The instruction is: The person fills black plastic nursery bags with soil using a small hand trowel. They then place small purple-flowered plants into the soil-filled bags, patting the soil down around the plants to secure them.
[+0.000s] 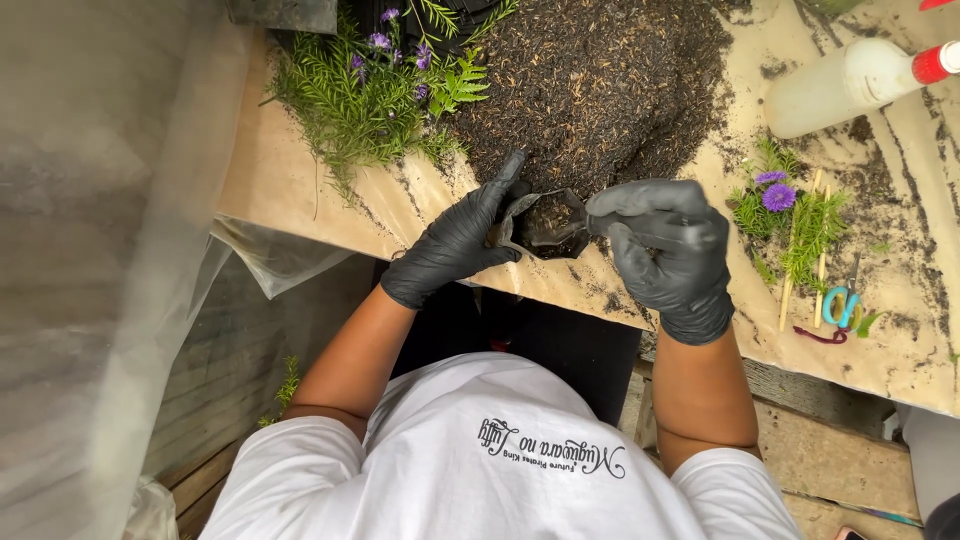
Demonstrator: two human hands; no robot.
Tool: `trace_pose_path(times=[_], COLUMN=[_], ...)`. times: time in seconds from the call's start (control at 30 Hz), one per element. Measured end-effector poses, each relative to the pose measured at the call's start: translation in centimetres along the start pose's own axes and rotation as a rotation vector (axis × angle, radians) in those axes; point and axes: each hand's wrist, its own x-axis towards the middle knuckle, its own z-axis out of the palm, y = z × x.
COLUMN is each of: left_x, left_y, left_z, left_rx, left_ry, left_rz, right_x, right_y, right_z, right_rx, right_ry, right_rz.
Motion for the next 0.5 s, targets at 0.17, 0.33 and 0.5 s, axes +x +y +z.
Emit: trace_pose_path(times=[0.17, 0.33, 0.5], left_x=[-0.2, 0.6, 0.6], left_y=[-0.8, 0.5, 2.5], left_z=[0.1, -0.6, -0.9], left_rx=[-0.159, -0.175, -0.381], left_ry=[0.005, 0.029, 0.002], left_rz=[0.062, 0.086, 0.114], right_x=[0.7, -0.6, -0.6], right_y=[1.8, 0.7, 1.5], right_z=[2.0, 1.6, 2.1], right_rx=[-0.080, -0.146, -0.251], right_ry=[0.091, 0.145, 0.170], right_rz=[-0.188, -0.173, -0.130])
